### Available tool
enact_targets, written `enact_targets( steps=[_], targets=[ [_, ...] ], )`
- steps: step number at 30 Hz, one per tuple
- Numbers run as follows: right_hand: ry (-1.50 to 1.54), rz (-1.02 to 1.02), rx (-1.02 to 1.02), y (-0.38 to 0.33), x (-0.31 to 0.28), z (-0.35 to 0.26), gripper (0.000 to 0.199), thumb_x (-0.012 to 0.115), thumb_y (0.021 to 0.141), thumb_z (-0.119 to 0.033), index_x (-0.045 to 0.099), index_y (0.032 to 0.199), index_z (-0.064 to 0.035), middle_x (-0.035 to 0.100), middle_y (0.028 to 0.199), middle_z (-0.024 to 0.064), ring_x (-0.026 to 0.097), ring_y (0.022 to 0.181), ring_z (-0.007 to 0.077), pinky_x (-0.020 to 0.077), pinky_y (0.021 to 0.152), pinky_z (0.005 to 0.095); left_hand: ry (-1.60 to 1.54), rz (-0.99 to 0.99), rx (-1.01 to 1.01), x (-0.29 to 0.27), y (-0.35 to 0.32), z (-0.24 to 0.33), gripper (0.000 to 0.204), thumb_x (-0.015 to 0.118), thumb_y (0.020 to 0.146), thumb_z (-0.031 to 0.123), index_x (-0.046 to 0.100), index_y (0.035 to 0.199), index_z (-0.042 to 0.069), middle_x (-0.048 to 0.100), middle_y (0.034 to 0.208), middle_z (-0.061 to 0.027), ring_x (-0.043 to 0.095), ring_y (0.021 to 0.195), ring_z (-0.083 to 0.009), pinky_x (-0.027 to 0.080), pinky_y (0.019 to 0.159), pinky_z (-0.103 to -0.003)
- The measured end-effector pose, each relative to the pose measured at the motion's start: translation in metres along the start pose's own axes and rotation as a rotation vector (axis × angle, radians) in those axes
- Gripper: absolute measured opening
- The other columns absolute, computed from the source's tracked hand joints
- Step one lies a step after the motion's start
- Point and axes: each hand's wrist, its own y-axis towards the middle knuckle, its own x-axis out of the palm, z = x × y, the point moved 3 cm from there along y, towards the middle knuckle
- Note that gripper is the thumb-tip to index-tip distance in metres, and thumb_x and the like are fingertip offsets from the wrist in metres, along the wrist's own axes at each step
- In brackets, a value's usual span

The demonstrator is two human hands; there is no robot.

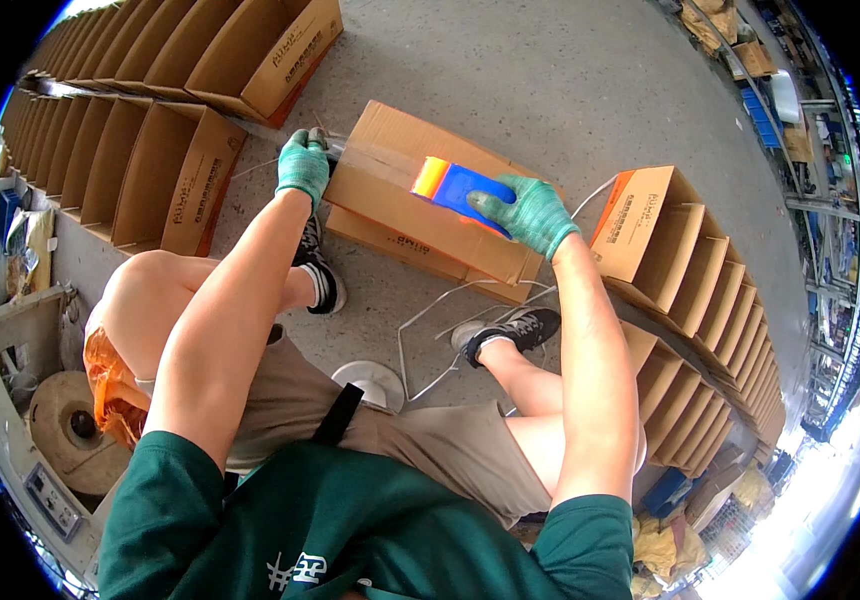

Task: The person sits on a low stool and repeatedly assembles and seals cardboard boxes. They fold the flaps of each box, apply packing tape using a handheld dispenser, and place the sealed boxes into a stack.

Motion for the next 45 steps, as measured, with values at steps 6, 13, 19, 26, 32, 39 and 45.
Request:
enact_targets(
  steps=[6, 13, 19, 26, 32, 39, 45],
  targets=[
    [-0.101, 0.017, 0.011, 0.005, 0.004, -0.005, 0.06, 0.067, 0.081, -0.065, 0.07, 0.093, -0.0066, 0.066, 0.07, 0.0106, 0.065, 0.061, 0.0194, 0.0522, 0.059, 0.0349, 0.014, -0.334, -0.13, 0.035, 0.034, -0.05, 0.034, 0.054, 0.103, 0.032, 0.066, 0.117, 0.004, 0.069, 0.104, -0.0073, 0.058, 0.089, -0.0194, 0.046, 0.085, -0.033],
    [-0.115, 0.008, 0.013, 0.007, 0.007, 0.002, 0.064, 0.064, 0.081, -0.069, 0.068, 0.09, -0.005, 0.065, 0.07, 0.0114, 0.065, 0.062, 0.0206, 0.0522, 0.06, 0.0359, -0.031, -0.337, 0.375, 0.04, 0.005, -0.005, 0.038, 0.046, 0.106, 0.022, 0.047, 0.144, 0.017, 0.048, 0.145, -0.0132, 0.046, 0.131, -0.025, 0.041, 0.107, -0.036],
    [-0.207, -0.069, 0.068, -0.012, -0.012, -0.005, 0.066, 0.061, 0.082, -0.07, 0.068, 0.087, -0.0044, 0.066, 0.073, 0.0121, 0.064, 0.066, 0.0224, 0.0515, 0.067, 0.0375, -0.076, -0.508, 0.379, 0.037, -0.007, -0.002, 0.04, 0.042, 0.108, 0.028, 0.044, 0.147, 0.031, 0.054, 0.143, -0.0107, 0.053, 0.124, -0.0248, 0.04, 0.107, -0.037],
    [-0.441, -0.081, 0.338, -0.128, -0.106, 0.092, 0.052, 0.067, 0.086, -0.054, 0.072, 0.102, -0.0052, 0.073, 0.09, 0.0125, 0.067, 0.081, 0.0205, 0.0521, 0.079, 0.0361, -0.055, -0.504, 0.429, 0.037, -0.002, -0.006, 0.043, 0.042, 0.107, 0.03, 0.04, 0.15, 0.032, 0.049, 0.149, -0.0103, 0.05, 0.131, -0.0265, 0.037, 0.11, -0.037],
    [-0.58, -0.098, 0.416, -0.118, -0.095, 0.096, 0.058, 0.065, 0.085, -0.058, 0.069, 0.108, -0.0053, 0.07, 0.104, 0.0219, 0.067, 0.097, 0.0368, 0.051, 0.087, 0.0442, 0.052, -0.541, 0.368, 0.032, -0.004, -0.001, 0.066, 0.06, 0.097, 0.044, 0.03, 0.154, 0.032, 0.045, 0.151, -0.0131, 0.046, 0.136, -0.0319, 0.037, 0.113, -0.041],
    [-0.699, -0.091, 0.254, -0.07, -0.028, 0.072, 0.048, 0.063, 0.088, -0.041, 0.061, 0.124, -0.0091, 0.068, 0.115, 0.0197, 0.065, 0.107, 0.0366, 0.0515, 0.092, 0.0476, 0.016, -0.53, 0.414, 0.036, -0.008, 0.004, 0.083, 0.075, 0.086, 0.04, 0.031, 0.154, 0.027, 0.043, 0.152, -0.0119, 0.045, 0.136, -0.0292, 0.037, 0.114, -0.039],
    [-0.478, 0.173, 0.402, -0.03, 0.036, 0.119, 0.034, 0.046, 0.095, -0.021, 0.059, 0.126, -0.0159, 0.066, 0.118, 0.0197, 0.064, 0.107, 0.0382, 0.0509, 0.087, 0.0463, -0.006, -0.526, 0.327, 0.032, -0.012, 0.005, 0.091, 0.081, 0.08, 0.042, 0.032, 0.154, 0.024, 0.042, 0.153, -0.0137, 0.044, 0.138, -0.0308, 0.036, 0.115, -0.04]
  ],
)
